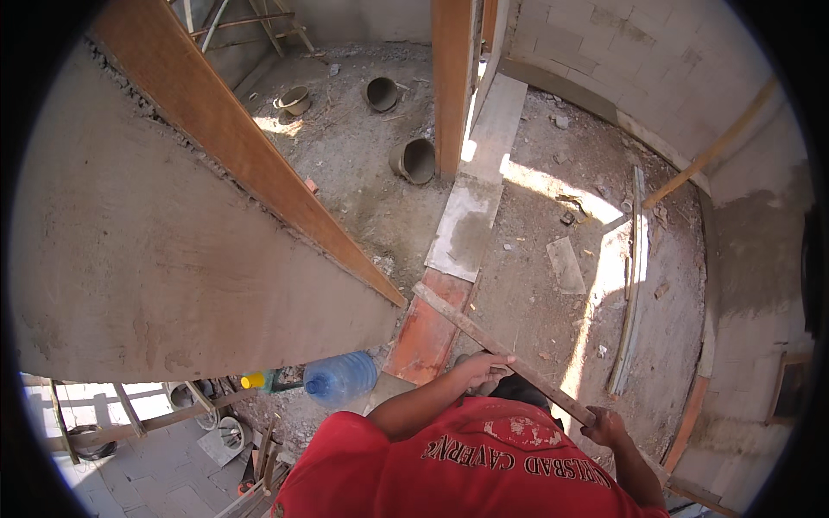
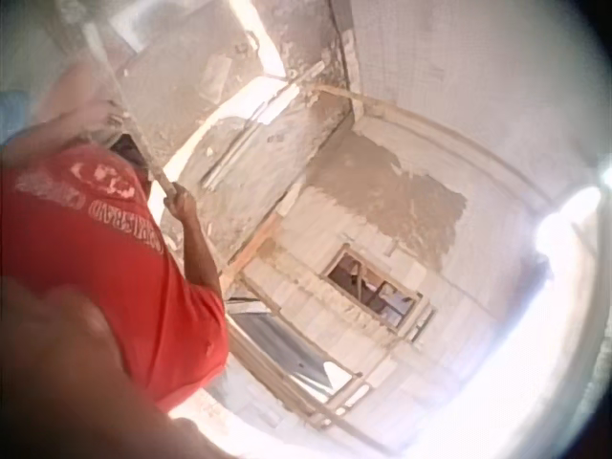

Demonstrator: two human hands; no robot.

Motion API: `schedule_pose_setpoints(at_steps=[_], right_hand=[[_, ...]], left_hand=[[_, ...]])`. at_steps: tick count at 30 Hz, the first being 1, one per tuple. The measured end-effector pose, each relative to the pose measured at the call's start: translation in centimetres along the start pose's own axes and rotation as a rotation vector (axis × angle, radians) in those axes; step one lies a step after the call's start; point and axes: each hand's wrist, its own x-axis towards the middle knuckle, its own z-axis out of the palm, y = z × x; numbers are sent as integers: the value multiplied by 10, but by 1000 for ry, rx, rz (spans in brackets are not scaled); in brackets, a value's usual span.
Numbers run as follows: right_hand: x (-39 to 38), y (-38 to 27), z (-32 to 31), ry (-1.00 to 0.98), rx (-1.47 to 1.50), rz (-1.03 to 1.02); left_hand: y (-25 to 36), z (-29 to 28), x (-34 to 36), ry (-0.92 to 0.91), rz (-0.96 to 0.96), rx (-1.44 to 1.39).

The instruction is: The person saws through a piece of lumber using a hand saw while holding it against a stack of wood, then carries the cut piece through a construction site and into a room.

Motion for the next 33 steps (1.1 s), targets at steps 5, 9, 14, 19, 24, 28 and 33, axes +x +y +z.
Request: schedule_pose_setpoints(at_steps=[5,9,14,19,24,28,33], right_hand=[[70,-38,-54,61,67,-75],[161,-58,-90,98,116,-100],[309,-143,-164,66,116,-368],[404,-189,-224,2,84,-582],[448,-162,-289,121,-130,-705],[472,-157,-363,102,-214,-746],[515,-155,-422,159,-260,-709]], left_hand=[[75,4,42,70,279,-166],[131,16,70,113,306,-292],[223,15,90,144,430,-355],[311,-9,108,498,519,-482],[371,-78,131,631,643,-571],[433,-114,113,833,734,-564],[525,-165,69,929,794,-575]])
